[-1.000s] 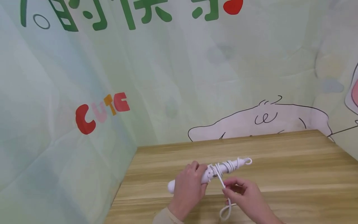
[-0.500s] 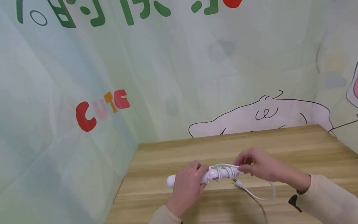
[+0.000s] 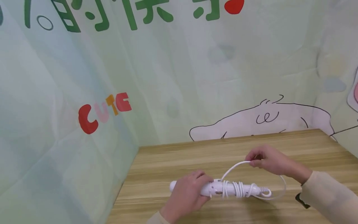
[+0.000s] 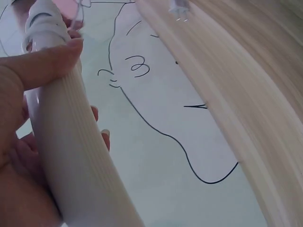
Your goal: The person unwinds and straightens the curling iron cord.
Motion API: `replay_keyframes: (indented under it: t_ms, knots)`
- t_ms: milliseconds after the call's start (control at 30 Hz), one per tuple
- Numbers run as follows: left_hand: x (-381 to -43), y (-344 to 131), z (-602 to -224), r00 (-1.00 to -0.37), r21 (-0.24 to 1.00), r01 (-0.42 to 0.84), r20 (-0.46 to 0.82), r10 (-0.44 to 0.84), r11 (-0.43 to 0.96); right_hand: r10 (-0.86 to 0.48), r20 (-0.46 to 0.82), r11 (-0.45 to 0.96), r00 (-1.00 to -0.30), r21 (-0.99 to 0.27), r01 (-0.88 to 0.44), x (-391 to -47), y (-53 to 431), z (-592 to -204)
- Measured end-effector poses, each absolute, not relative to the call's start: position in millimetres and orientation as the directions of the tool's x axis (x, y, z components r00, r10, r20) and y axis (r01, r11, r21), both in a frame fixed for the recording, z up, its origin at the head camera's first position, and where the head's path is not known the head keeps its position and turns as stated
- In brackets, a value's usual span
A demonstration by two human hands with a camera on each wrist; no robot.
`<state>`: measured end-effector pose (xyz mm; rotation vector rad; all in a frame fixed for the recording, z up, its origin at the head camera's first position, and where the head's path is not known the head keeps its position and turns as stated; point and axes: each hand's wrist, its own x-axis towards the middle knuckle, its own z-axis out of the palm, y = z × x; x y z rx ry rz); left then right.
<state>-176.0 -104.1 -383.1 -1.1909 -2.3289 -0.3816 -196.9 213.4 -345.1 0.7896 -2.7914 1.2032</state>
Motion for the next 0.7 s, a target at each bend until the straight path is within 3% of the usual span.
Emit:
replay_keyframes:
  t_ms: [200,333,400,500,600,700]
  knots:
    - [-175.2,-105.3,-366.0,-0.569,0.125,0.763,0.597,0.566,0.634,-0.474,0.298,0.637,-0.828,-0.533,-0.556,-193.4,212.0,-390.5]
    - [-175.6,-101.0,-360.4,-0.57,0.113,0.747,0.616,0.544,0.655,-0.49,0.459,0.673,-0.741,-0.341,-0.657,-184.6,190.0,-426.2]
    - [-175.7,-97.8,-359.4,-0.566,0.097,0.74,0.626,0.537,0.666,-0.52,0.535,0.695,-0.666,-0.187,-0.694,-182.2,177.1,-440.5]
    - [-175.6,-91.8,-358.2,-0.571,0.077,0.721,0.629,0.528,0.689,-0.529,0.583,0.736,-0.617,-0.047,-0.676,-178.3,157.3,-455.3]
    - [-176.3,-85.7,-356.1,-0.59,0.07,0.698,0.62,0.518,0.712,-0.492,0.597,0.767,-0.634,-0.046,-0.64,-172.6,138.3,-462.8]
    - [-176.0,-82.4,-356.0,-0.599,0.061,0.681,0.619,0.508,0.73,-0.426,0.648,0.743,-0.631,-0.147,-0.653,-165.3,117.7,-464.7]
